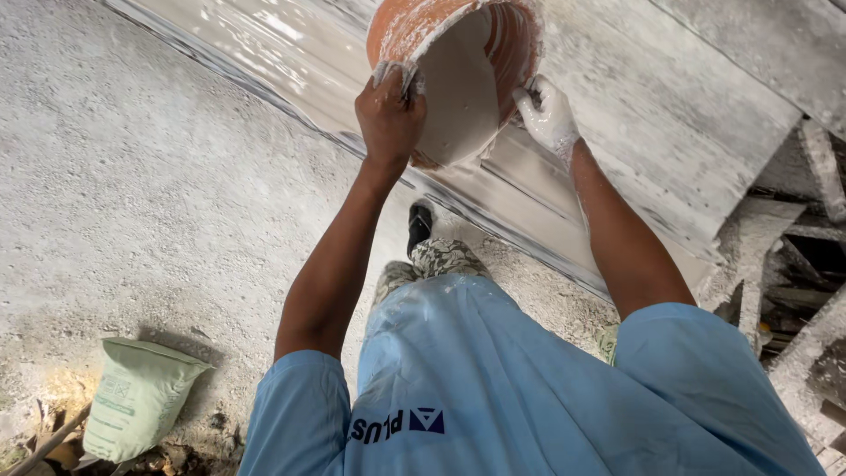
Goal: The person scoops white gypsum slurry from a plastic basin and spreads it by hand along the recessed channel of a long wooden mold, working along its length. They then mix more slurry in the basin with their hand and pour the mixed slurry from the basin onto the mold channel.
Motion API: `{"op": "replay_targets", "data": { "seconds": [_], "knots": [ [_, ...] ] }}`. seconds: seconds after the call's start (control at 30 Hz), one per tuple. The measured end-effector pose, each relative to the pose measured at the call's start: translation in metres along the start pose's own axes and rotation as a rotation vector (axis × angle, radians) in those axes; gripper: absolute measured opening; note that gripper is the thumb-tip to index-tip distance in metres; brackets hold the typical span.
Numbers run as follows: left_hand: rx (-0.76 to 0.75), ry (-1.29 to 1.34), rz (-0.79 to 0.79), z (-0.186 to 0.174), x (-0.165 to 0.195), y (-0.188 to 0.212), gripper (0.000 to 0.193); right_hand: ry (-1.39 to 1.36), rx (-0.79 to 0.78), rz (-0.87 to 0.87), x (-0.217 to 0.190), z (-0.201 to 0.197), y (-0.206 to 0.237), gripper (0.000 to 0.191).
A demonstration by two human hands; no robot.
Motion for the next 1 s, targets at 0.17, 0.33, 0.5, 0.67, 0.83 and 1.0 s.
{"op": "replay_targets", "data": {
  "seconds": [0.17, 0.33, 0.5, 0.67, 0.83, 1.0],
  "knots": [
    [0.027, -0.011, 0.068, 0.039, 0.064, 0.050, 0.028, -0.172, -0.022, 0.117, 0.049, -0.043, 0.054, 0.019],
    [0.006, 0.001, 0.074, 0.079, 0.118, 0.084, 0.037, -0.101, 0.002, 0.089, 0.085, -0.091, 0.107, 0.019],
    [-0.020, 0.009, 0.100, 0.111, 0.176, 0.118, 0.041, -0.062, 0.021, 0.150, 0.108, -0.137, 0.156, 0.020],
    [-0.064, 0.033, 0.054, 0.143, 0.225, 0.150, 0.041, -0.041, 0.040, 0.153, 0.128, -0.181, 0.204, 0.021],
    [-0.117, 0.027, -0.026, 0.176, 0.272, 0.180, 0.037, -0.002, 0.063, 0.143, 0.162, -0.226, 0.252, 0.021],
    [-0.090, 0.089, 0.009, 0.195, 0.310, 0.208, 0.036, -0.128, 0.029, 0.190, 0.190, -0.257, 0.288, 0.021]
  ]
}}
Point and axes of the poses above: each hand's wrist, its own y-axis away from the middle knuckle, its own z-axis out of the palm, x = y × z, the point moved 3 cm from there along -y, towards the middle knuckle, and after that the axes turned 6 degrees about y, right-handed, at the moved point
